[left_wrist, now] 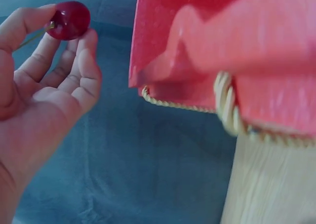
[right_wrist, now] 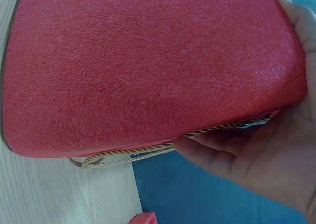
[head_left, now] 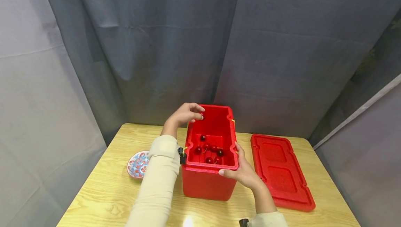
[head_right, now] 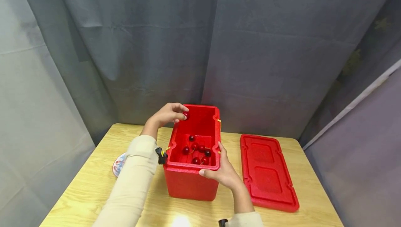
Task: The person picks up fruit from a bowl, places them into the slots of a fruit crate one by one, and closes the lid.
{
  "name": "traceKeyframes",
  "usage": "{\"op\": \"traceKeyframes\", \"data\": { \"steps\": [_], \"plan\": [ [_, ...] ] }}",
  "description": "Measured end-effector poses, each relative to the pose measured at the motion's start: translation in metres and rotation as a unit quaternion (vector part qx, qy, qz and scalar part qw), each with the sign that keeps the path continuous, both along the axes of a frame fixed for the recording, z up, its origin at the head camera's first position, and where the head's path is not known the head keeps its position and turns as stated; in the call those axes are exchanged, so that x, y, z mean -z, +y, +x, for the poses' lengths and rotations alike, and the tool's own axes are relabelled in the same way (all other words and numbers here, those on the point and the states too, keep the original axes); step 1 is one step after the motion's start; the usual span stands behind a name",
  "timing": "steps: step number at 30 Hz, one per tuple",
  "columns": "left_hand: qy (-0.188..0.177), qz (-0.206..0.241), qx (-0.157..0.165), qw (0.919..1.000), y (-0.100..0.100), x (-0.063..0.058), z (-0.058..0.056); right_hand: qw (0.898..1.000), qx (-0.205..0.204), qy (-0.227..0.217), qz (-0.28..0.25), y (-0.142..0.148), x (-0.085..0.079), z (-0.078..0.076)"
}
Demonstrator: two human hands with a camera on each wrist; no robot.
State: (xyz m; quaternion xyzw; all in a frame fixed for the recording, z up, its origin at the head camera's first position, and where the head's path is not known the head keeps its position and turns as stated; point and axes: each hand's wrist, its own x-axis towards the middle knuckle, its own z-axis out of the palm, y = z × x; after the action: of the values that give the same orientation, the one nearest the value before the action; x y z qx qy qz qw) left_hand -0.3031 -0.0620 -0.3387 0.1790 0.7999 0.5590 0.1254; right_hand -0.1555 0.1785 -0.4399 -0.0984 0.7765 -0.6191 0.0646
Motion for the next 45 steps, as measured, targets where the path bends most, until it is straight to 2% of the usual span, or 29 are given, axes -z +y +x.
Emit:
{"op": "traceKeyframes", "data": {
  "steps": [7,15,23,28,32,38,45],
  "plan": [
    [-0.047,-0.012,0.004,0.9988,0.008,0.010,-0.003,1.000,-0.003,0.005,-0.003,0.002,0.006,0.001],
    [-0.067,-0.044,0.011,0.9968,0.015,0.016,-0.004,1.000,-0.005,0.005,0.001,0.003,0.004,0.001],
    [-0.075,-0.060,0.010,0.9953,0.019,0.017,-0.005,1.000,-0.009,-0.007,0.001,-0.003,-0.016,0.009],
    [-0.085,-0.066,0.024,0.9939,0.016,0.015,-0.001,1.000,-0.012,0.000,0.004,0.002,-0.001,0.003],
    [-0.092,-0.074,0.041,0.9922,0.014,0.008,0.004,1.000,-0.019,0.007,0.001,0.004,0.003,0.001],
    [-0.064,-0.082,0.052,0.9932,0.012,-0.002,0.012,1.000,-0.012,0.007,-0.001,0.003,0.006,0.003],
    [0.003,-0.113,0.039,0.9928,0.008,-0.012,0.023,1.000,-0.017,0.017,-0.007,0.000,0.005,0.002]
  ]
}}
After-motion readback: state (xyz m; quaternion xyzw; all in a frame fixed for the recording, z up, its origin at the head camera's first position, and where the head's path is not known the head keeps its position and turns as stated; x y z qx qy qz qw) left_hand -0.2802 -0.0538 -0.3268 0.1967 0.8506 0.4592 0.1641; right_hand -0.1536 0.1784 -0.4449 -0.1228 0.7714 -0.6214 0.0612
